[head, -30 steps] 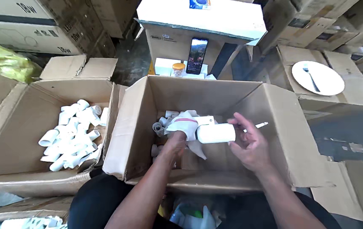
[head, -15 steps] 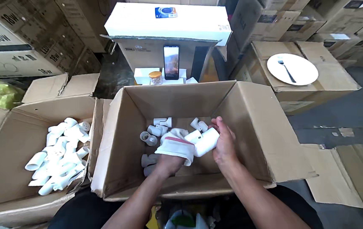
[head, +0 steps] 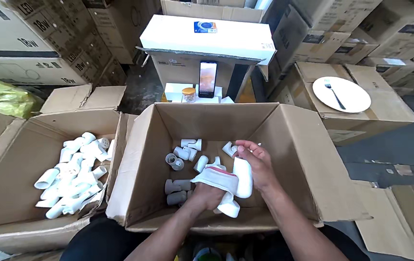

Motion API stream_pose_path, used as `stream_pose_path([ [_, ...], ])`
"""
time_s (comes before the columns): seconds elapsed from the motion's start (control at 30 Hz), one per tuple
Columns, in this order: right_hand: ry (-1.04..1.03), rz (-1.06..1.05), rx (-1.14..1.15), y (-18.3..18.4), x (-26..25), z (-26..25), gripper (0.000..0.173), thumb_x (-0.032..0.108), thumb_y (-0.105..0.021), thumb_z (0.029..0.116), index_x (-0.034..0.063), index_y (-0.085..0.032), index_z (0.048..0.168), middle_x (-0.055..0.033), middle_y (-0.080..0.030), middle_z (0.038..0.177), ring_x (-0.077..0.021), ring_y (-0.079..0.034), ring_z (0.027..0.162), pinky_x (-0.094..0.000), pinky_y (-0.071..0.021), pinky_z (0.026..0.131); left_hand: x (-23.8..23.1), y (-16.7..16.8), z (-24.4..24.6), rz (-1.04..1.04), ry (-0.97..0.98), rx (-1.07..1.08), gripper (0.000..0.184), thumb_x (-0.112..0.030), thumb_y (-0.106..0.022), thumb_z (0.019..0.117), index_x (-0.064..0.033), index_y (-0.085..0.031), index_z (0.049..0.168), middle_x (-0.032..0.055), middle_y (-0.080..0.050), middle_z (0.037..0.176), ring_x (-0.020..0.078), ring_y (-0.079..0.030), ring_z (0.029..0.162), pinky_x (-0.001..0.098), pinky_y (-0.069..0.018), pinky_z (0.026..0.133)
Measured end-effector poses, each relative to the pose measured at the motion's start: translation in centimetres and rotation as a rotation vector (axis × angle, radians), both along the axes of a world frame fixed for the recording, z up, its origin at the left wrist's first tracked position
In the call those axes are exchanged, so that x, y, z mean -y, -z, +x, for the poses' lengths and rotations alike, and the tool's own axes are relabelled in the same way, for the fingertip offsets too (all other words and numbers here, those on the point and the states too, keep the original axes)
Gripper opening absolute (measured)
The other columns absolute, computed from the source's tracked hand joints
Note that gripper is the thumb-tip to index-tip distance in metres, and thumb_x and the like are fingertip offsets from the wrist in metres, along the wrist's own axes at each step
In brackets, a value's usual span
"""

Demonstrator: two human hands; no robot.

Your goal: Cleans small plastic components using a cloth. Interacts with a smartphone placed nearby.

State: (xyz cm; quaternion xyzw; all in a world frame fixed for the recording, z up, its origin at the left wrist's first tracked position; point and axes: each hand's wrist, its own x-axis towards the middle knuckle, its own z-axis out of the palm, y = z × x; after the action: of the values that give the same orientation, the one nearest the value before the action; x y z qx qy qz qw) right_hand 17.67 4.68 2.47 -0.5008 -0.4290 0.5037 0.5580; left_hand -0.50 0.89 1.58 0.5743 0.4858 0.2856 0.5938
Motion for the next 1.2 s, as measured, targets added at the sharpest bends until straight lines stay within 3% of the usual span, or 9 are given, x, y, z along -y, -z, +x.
stream_pose_path([
  [0.1,-0.005,-0.03,0.044,-0.9,-0.1,-0.2,0.036,0.018,-0.068,0.0934,-0.0046,-0.065,0.121,-0.0046,-0.07,0.087,-0.0117,-0.068,0.075,-0.0278,-0.0601,0.073,0.1,0.5,-0.2,-0.074,-0.051,0.181,0.031,-0.004,-0.075,0.0853,-0.0002,-0.066,0.114,-0.0019,-0.073,0.097,-0.0002,-0.068,0.094,0.0215,-0.0564,0.092],
  [0.17,-0.004,-0.091,0.098,-1.1,-0.2,-0.1,0.043,0.022,-0.07,0.0937,-0.0057,-0.062,0.126,-0.0072,-0.069,0.093,-0.0142,-0.069,0.078,-0.0297,-0.0616,0.074,0.2,0.2,-0.1,-0.037,-0.031,0.092,0.033,-0.009,-0.077,0.0849,-0.0002,-0.067,0.115,-0.0014,-0.073,0.1,-0.0011,-0.066,0.096,0.0203,-0.0544,0.093],
  [0.37,0.014,-0.198,0.136,-2.1,-0.9,1.3,0.022,0.02,-0.066,0.0993,0.001,-0.075,0.104,-0.0027,-0.07,0.08,-0.0107,-0.065,0.071,-0.0272,-0.056,0.067,0.1,-0.2,-0.2,0.018,0.229,-0.08,0.033,-0.016,-0.073,0.0904,0.0008,-0.068,0.119,0.0046,-0.072,0.111,0.0033,-0.065,0.106,0.0261,-0.0508,0.101],
  [0.6,0.062,0.07,0.204,-1.7,0.8,0.0,0.027,0.02,-0.07,0.0915,-0.0006,-0.073,0.108,-0.0003,-0.072,0.086,-0.0062,-0.068,0.079,-0.024,-0.0586,0.075,-0.2,-0.7,0.3,0.144,0.151,-0.232,0.038,-0.02,-0.067,0.0959,0.0051,-0.067,0.124,0.0156,-0.071,0.121,0.0155,-0.063,0.119,0.0335,-0.0445,0.11],
  [0.77,0.101,0.014,0.169,-1.8,0.5,0.3,0.019,0.017,-0.073,0.0892,0.001,-0.074,0.1,-0.0006,-0.071,0.078,-0.008,-0.068,0.071,-0.0253,-0.0595,0.069,-1.3,-0.3,-0.1,-0.1,0.255,-0.051,0.032,-0.021,-0.065,0.0977,-0.0044,-0.067,0.125,0.0056,-0.07,0.117,0.0086,-0.063,0.112,0.0333,-0.0506,0.103],
  [0.9,0.054,0.032,0.283,-1.3,0.4,0.4,0.018,0.019,-0.072,0.0905,0.0023,-0.074,0.097,0.0007,-0.071,0.079,-0.0062,-0.067,0.072,-0.0238,-0.058,0.07,-0.9,0.5,0.0,-0.021,0.346,-0.095,0.031,-0.017,-0.073,0.0909,-0.0036,-0.069,0.119,0.0056,-0.072,0.112,0.0092,-0.066,0.107,0.0348,-0.0533,0.099],
  [1.0,-0.073,0.165,0.602,-0.5,1.2,-0.4,0.035,0.031,-0.075,0.0885,0.0021,-0.074,0.109,0.0,-0.072,0.085,-0.0074,-0.069,0.08,-0.0283,-0.0591,0.077,-0.5,1.4,0.6,0.12,0.34,-0.421,0.044,-0.04,-0.074,0.0876,-0.0079,-0.071,0.118,0.0099,-0.072,0.119,0.0214,-0.065,0.117,0.0508,-0.0505,0.104],
  [1.1,-0.142,0.361,0.824,0.9,2.7,-1.8,0.046,0.044,-0.075,0.0892,0.004,-0.075,0.11,-0.0033,-0.074,0.087,-0.0128,-0.071,0.082,-0.0374,-0.0609,0.077,-0.6,1.6,0.2,0.169,0.421,-0.578,0.05,-0.044,-0.074,0.0826,-0.008,-0.07,0.117,0.0149,-0.07,0.12,0.0317,-0.064,0.118,0.0621,-0.0485,0.099],
  [1.2,-0.082,0.284,0.601,-0.3,2.7,-1.7,0.04,0.034,-0.077,0.0881,0.0002,-0.073,0.108,-0.0016,-0.074,0.086,-0.0086,-0.07,0.082,-0.0309,-0.0601,0.078,-0.7,1.5,-0.7,0.09,0.385,-0.312,0.043,-0.027,-0.08,0.0812,-0.0043,-0.07,0.116,0.0099,-0.073,0.11,0.0201,-0.068,0.107,0.0477,-0.054,0.097],
])
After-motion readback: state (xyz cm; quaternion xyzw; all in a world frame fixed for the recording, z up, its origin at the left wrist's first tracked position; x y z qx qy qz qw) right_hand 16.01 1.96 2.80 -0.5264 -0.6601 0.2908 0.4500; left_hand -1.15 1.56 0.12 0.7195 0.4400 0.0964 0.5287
